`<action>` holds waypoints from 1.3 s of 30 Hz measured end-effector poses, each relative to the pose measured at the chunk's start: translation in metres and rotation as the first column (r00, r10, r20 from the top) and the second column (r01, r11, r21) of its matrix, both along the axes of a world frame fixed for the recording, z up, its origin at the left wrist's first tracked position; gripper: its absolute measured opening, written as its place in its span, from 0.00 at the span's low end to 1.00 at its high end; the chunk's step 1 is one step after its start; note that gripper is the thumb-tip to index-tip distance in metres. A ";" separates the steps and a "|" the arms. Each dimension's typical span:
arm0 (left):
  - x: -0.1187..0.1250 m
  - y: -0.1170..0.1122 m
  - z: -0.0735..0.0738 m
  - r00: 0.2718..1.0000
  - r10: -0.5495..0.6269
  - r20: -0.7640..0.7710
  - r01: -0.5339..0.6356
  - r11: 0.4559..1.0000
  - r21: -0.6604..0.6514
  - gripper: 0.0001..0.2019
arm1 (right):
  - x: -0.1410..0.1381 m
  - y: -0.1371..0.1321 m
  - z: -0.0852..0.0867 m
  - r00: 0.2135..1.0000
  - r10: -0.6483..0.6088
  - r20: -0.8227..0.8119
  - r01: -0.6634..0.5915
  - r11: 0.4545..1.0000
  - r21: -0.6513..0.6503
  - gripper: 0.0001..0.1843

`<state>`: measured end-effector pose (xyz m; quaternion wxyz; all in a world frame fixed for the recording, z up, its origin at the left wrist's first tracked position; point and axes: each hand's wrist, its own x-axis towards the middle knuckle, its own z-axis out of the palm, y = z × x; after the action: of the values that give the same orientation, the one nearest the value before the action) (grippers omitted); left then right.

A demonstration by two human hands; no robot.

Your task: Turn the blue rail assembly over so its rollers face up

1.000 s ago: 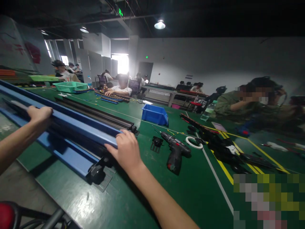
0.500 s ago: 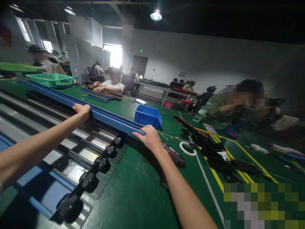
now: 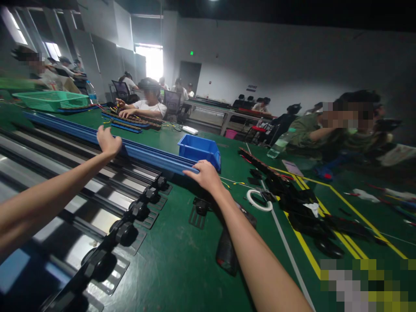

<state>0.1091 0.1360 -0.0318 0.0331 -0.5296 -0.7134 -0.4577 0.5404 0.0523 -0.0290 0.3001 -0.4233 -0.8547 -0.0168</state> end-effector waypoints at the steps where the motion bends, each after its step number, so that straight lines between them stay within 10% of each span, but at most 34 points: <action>1: -0.004 -0.004 0.003 0.995 -0.056 -0.083 0.056 0.998 0.003 0.22 | 0.000 0.001 -0.003 1.000 -0.007 0.012 0.007 1.000 0.000 0.20; 7: -0.012 -0.022 -0.008 0.761 -0.606 -0.232 0.423 0.735 -0.530 0.28 | -0.005 -0.004 -0.019 0.977 -0.077 0.198 0.096 0.992 -0.085 0.23; 19: -0.024 -0.011 -0.040 0.776 -0.543 -0.321 0.300 0.765 -0.570 0.30 | -0.023 -0.035 -0.017 0.928 -0.282 0.241 0.337 0.914 -0.227 0.19; 26: -0.033 0.004 -0.048 0.760 -0.569 -0.313 0.308 0.740 -0.598 0.32 | -0.042 -0.073 -0.022 0.798 -0.577 0.176 0.603 0.758 -0.249 0.22; 39: -0.040 0.025 -0.059 0.826 -0.412 -0.385 0.101 0.779 -0.619 0.28 | -0.050 -0.083 -0.016 0.803 -0.562 0.197 0.594 0.733 -0.330 0.24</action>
<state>0.0694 0.1605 -0.0910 -0.0093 -0.7097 -0.7011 -0.0679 0.4908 -0.0307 -0.0449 0.1568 -0.7162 -0.6790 0.0370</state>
